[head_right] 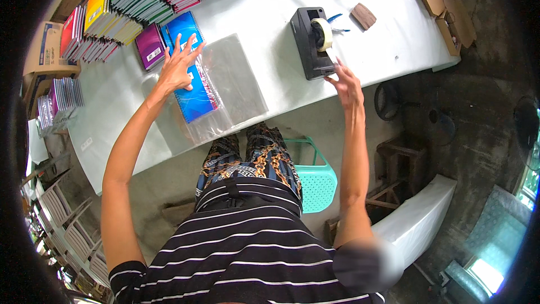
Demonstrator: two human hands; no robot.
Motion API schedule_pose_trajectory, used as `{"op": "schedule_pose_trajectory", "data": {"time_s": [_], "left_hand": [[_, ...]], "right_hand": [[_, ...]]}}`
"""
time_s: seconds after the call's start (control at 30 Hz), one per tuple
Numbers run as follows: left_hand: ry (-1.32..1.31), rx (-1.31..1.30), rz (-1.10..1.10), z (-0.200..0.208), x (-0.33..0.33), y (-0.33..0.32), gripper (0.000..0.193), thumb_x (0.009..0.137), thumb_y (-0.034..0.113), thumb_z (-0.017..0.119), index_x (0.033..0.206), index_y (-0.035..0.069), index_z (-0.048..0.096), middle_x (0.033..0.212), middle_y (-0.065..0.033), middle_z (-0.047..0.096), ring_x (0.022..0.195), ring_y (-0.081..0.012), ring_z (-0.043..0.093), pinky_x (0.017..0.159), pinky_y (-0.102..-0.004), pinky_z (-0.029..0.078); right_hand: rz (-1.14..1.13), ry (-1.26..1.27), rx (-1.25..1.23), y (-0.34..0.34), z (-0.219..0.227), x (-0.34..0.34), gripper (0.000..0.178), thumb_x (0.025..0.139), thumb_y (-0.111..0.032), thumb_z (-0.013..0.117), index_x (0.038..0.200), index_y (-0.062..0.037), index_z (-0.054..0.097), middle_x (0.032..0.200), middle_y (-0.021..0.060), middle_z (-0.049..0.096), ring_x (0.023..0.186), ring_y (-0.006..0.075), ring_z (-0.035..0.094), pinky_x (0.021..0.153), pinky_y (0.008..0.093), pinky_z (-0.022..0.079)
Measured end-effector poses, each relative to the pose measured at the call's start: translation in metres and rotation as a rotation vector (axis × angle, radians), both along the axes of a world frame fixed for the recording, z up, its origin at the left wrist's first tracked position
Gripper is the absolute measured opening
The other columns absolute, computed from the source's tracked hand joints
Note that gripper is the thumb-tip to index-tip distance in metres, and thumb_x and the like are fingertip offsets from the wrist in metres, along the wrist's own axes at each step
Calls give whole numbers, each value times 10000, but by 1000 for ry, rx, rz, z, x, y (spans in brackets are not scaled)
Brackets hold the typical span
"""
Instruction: The person selects several spiral-bound notebooks of different colors from a table, places them into a clear plastic bag, and seals the bag using a tape dispenser. The process is repeated multiple times with different sets of notebooks.
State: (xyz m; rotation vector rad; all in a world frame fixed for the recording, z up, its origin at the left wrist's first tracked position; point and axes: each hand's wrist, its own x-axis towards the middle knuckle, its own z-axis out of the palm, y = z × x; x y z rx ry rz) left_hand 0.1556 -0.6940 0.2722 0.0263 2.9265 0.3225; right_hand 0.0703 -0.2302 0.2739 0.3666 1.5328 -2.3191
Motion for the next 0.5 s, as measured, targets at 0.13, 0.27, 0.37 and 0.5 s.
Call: {"op": "schedule_pose_trajectory", "data": {"time_s": [0.13,0.27,0.37,0.5], "left_hand": [[-64,27,-25,10,-9,1,1363,294,65,878,1494,366,306,1611,17,157,1489,-318,40,1132,-665,130],[-64,98,-72,17,-3,-14,1312,311,130,880,1484,354,337,1602,-10,191,1484,-349,39,1114,-687,151],[-50,144,-84,7,-4,-21,1325,300,160,892,1487,348,334,1602,-11,196,1484,-353,31,1116,-689,134],[-73,167,-87,9,-8,-22,1353,321,167,889,1509,351,269,1607,-28,170,1475,-393,9,1114,-698,110]], "right_hand": [[29,119,-174,33,-42,30,146,840,-65,696,833,71,645,1507,194,275,1342,303,376,1112,598,314],[253,375,959,28,-5,13,173,752,-141,723,788,28,713,1326,216,503,1264,330,464,952,520,450],[282,148,1912,27,11,6,198,636,-192,799,758,-46,745,1126,157,610,1051,317,550,761,464,510],[721,595,1288,-86,49,8,320,640,-319,839,764,-40,743,972,174,631,851,282,543,753,419,451]]}}
